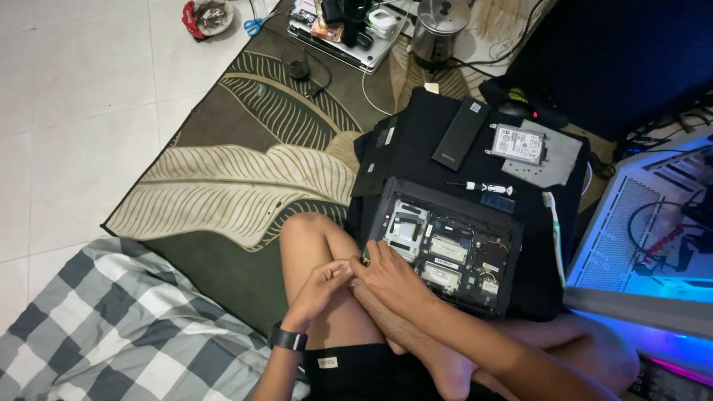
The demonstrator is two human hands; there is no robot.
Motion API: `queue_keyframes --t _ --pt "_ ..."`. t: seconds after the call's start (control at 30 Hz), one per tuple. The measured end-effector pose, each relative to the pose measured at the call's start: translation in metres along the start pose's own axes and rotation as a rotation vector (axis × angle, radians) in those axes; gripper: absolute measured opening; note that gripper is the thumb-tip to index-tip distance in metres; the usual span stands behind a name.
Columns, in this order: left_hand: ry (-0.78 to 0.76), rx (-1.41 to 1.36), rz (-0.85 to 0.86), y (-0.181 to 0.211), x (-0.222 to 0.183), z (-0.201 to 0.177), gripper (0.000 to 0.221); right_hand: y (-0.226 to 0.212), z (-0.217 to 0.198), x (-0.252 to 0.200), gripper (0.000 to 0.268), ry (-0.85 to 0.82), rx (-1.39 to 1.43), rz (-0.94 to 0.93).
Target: The person is repairing a disassembled electronic device, likely a laptop, while sitting on the floor. They use a screwdriver to remove and install screws, and a toothbrush to clean internal components. The person also handles a hard drive and other small parts.
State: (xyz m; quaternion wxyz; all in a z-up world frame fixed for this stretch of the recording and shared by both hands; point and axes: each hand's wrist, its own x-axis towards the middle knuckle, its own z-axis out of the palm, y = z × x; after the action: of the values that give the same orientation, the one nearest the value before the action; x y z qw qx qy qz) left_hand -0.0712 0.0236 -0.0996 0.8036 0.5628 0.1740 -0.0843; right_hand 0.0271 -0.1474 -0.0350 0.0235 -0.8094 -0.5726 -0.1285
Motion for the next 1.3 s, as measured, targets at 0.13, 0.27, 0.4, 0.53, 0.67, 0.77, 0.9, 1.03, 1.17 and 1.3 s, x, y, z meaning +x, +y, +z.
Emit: queue_keyframes --t 0.13,0.27,0.4,0.53,0.67,0.77,0.9,1.03,1.17,1.3 --pt "-0.008 0.004 -0.009 0.001 0.001 0.001 0.022 0.002 0.013 -0.004 0.043 0.019 -0.037 -0.008" --pt "-0.005 0.015 0.01 -0.011 0.007 -0.005 0.025 0.002 0.009 -0.004 0.045 0.041 -0.026 -0.03" --pt "-0.013 0.055 0.027 -0.002 0.008 -0.003 0.025 0.001 0.014 -0.005 0.045 0.061 -0.04 -0.034" --pt "-0.024 0.024 -0.027 -0.008 0.011 -0.009 0.021 0.001 0.002 -0.002 0.025 0.069 -0.069 -0.033" --pt "-0.026 0.022 -0.066 -0.006 0.01 -0.01 0.018 0.001 -0.001 -0.001 0.015 0.085 -0.082 -0.047" --pt "-0.02 0.016 -0.091 -0.009 0.01 -0.011 0.016 0.001 0.001 -0.002 0.016 0.105 -0.095 -0.051" --pt "-0.034 0.035 -0.069 0.008 0.005 -0.002 0.018 0.001 -0.011 0.003 0.017 0.114 -0.093 -0.044" --pt "-0.039 0.04 -0.057 -0.001 0.009 -0.006 0.019 0.002 -0.012 0.0 0.016 0.093 -0.058 -0.027" --pt "-0.036 0.062 -0.041 -0.001 0.009 -0.005 0.021 0.011 -0.051 0.002 0.018 0.034 0.146 0.026" --pt "-0.019 0.074 -0.021 0.026 0.002 0.013 0.023 0.053 -0.056 -0.026 0.018 0.321 0.413 0.377"
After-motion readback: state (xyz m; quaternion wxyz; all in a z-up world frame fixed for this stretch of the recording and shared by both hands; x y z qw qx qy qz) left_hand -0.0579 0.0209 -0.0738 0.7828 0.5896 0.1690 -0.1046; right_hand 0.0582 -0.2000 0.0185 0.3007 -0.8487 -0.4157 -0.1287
